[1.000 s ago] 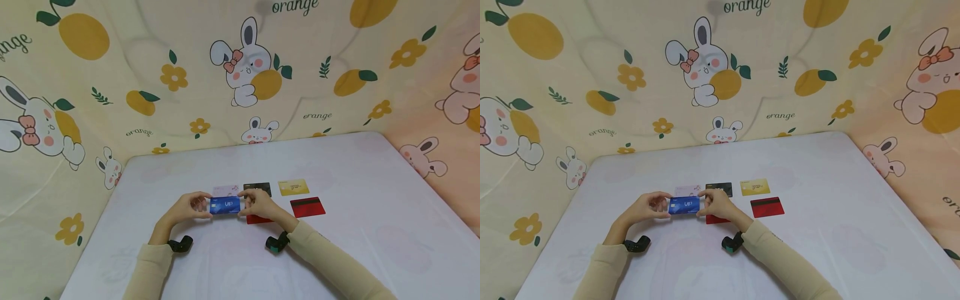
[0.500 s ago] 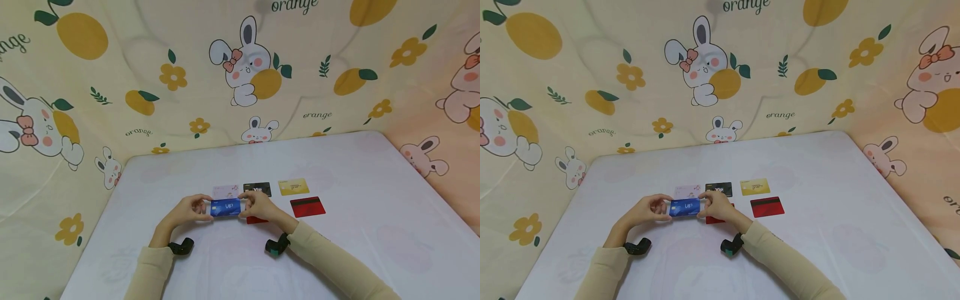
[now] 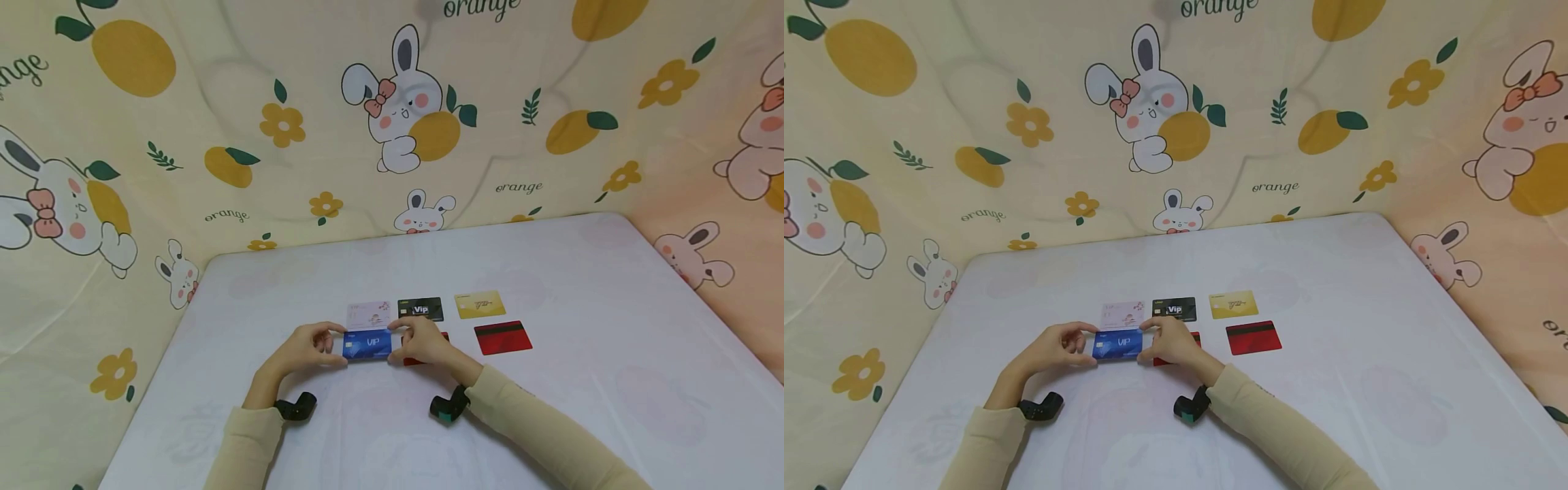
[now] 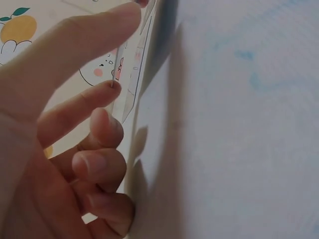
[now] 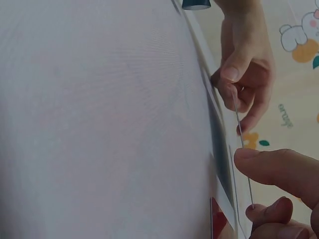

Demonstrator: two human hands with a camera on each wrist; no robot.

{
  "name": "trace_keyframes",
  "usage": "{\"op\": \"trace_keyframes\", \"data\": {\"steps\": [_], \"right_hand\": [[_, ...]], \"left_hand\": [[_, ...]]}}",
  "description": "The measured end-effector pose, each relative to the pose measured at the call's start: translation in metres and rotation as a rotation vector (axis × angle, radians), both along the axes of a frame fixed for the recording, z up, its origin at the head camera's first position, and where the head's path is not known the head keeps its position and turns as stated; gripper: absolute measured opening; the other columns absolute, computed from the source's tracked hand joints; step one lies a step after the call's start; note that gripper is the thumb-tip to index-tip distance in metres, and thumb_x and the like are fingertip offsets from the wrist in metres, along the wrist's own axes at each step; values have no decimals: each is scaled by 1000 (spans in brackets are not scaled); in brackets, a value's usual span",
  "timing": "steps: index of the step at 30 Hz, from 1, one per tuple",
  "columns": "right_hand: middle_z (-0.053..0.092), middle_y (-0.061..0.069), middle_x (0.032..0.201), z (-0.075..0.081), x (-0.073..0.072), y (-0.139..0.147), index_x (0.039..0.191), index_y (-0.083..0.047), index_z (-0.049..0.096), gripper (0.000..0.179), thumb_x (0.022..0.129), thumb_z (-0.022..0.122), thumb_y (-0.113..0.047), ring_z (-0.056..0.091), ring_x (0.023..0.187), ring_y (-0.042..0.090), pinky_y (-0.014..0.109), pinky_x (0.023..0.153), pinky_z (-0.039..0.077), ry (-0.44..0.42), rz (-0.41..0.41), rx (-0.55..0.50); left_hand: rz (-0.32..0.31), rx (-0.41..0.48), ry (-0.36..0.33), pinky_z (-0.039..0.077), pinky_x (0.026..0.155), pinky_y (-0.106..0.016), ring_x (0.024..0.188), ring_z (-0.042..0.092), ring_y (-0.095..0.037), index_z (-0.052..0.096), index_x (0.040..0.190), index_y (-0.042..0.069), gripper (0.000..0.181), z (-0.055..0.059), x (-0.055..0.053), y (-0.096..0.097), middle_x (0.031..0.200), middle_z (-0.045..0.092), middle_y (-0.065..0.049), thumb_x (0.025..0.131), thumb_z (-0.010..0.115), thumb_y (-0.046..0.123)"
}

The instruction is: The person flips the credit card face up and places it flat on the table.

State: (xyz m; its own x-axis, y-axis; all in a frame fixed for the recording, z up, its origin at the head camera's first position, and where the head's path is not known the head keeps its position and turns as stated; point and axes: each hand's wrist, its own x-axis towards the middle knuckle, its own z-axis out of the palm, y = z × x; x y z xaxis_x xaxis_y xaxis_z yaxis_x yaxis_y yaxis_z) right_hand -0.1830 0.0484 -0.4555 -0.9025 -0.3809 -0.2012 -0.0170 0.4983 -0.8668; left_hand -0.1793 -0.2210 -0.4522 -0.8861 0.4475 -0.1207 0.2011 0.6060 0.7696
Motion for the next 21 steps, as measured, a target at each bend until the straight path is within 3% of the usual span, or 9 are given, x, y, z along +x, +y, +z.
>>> {"op": "trace_keyframes", "data": {"steps": [9,14,21], "right_hand": [[43,-5,50,1,5,-3,117,-9,67,54,66,86,-10,36,45,7,20,46,26,13,-22,59],[43,-5,52,4,6,-5,116,-9,68,54,65,87,-12,37,46,8,21,46,26,39,-24,104],[44,-4,54,5,6,-7,115,-9,68,54,65,87,-12,39,47,9,21,46,27,27,-38,132]], "left_hand": [[6,-74,-10,34,57,-19,63,42,-7,64,120,4,56,2,-1,1,73,53,-5,72,84,23],[39,-98,-38,33,58,-19,64,42,-9,65,118,5,55,3,0,4,73,50,-1,71,85,23],[58,-105,-17,33,59,-20,65,43,-10,66,116,5,54,-1,0,5,73,49,0,69,86,23]]}}
